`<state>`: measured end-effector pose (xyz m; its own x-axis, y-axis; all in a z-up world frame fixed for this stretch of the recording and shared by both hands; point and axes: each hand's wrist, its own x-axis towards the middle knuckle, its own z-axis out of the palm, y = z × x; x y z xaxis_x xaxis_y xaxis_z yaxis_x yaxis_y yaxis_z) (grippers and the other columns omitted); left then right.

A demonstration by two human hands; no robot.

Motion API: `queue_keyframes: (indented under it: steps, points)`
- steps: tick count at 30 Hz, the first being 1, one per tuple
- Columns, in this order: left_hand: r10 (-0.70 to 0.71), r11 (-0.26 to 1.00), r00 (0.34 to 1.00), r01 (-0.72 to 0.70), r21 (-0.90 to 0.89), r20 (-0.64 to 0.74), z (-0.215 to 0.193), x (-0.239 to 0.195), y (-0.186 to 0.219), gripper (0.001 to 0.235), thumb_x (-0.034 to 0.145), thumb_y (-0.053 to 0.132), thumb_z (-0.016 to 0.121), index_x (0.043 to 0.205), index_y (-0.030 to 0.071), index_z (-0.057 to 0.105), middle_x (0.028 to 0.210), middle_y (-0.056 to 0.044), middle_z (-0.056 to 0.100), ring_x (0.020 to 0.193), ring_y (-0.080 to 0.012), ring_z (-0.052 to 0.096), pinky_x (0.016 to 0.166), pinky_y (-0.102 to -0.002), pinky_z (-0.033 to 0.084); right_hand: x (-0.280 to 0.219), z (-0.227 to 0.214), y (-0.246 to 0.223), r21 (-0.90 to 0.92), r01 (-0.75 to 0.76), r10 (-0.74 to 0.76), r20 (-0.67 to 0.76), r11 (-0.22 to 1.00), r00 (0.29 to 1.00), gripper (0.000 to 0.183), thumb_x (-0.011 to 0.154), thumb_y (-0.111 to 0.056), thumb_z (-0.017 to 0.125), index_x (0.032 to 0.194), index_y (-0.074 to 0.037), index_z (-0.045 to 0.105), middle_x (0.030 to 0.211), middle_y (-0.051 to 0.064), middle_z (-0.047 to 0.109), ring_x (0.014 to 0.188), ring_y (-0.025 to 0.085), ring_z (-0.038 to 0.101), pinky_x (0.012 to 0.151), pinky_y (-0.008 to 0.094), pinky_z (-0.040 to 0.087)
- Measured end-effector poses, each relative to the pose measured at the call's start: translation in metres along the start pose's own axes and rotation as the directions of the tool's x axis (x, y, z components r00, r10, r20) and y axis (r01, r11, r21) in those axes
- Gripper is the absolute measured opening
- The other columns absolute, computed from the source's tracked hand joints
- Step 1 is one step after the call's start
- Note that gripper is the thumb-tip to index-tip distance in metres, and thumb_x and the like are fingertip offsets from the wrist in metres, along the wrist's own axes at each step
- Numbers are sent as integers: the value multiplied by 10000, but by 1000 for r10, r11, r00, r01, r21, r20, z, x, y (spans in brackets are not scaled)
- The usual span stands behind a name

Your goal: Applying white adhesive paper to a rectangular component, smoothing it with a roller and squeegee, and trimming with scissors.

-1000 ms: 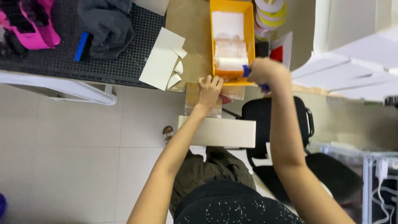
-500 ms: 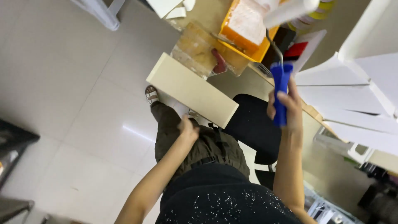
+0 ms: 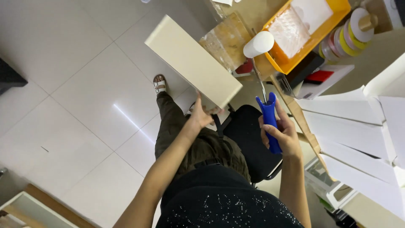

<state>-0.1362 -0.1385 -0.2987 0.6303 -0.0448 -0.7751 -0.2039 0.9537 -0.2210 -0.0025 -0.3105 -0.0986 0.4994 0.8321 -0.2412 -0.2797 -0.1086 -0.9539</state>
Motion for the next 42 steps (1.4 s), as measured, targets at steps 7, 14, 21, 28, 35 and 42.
queue_keyframes:
  steps: [7, 14, 21, 28, 35, 42]
  points:
    - [99, 979, 992, -83, 184, -80, 25, -36, 69, 1327, 730, 695, 738, 1600, 126, -87, 1582, -316, 137, 1461, -495, 237, 1060, -725, 344, 32, 27, -18, -486, -75, 75, -19, 871, 997, 716, 862, 106, 600, 1523, -42, 369, 888, 245, 636, 433, 238, 627, 287, 326, 499]
    - [57, 935, 986, 2, 355, -155, 10, -6, 82, 1290, 729, 848, 580, 1630, 168, -45, 1423, -311, 488, 1382, -506, 407, 1075, -698, -147, 48, 48, -37, -839, -103, 140, -32, 535, 990, 518, 927, -73, 646, 1431, -157, 561, 515, 144, 623, 333, 246, 580, 295, 318, 450]
    - [-2, 990, 1000, -1, 138, 22, 0, 22, 70, 1375, 694, 829, 674, 1607, 185, -128, 1518, -350, 324, 1303, -538, 479, 984, -781, 0, 75, 75, -50, -977, 111, 313, 50, -180, 949, 516, 964, -313, 577, 1465, -413, 504, 828, 107, 718, 734, 325, 697, 632, 427, 559]
    - [-98, 988, 971, 122, 97, -218, 21, 12, 77, 1304, 391, 767, 689, 1511, 217, 311, 1513, -174, 493, 1408, -308, 416, 1118, -552, 140, 246, 172, -54, -963, 215, 328, 257, 159, 909, 544, 1025, -27, 456, 1553, -44, 327, 937, 216, 718, 488, 184, 616, 464, 303, 552]
    - [-119, 980, 976, 144, 134, -183, 17, 14, 78, 1300, 381, 791, 660, 1500, 212, 339, 1517, -191, 488, 1435, -323, 381, 1108, -548, 144, 241, 161, -28, -953, 212, 212, 258, 218, 943, 578, 1003, -36, 505, 1550, -74, 320, 1183, 321, 655, 832, 379, 715, 762, 495, 603]
    - [-124, 863, 992, 104, 495, 7, 14, -23, 99, 1307, 505, 801, 459, 1587, 338, -108, 1613, -230, 281, 1301, -394, 528, 1124, -734, -38, 70, 75, -32, -981, 188, 320, 164, -45, 933, 588, 1003, -174, 502, 1567, -193, 335, 841, 130, 655, 610, 270, 649, 591, 410, 515]
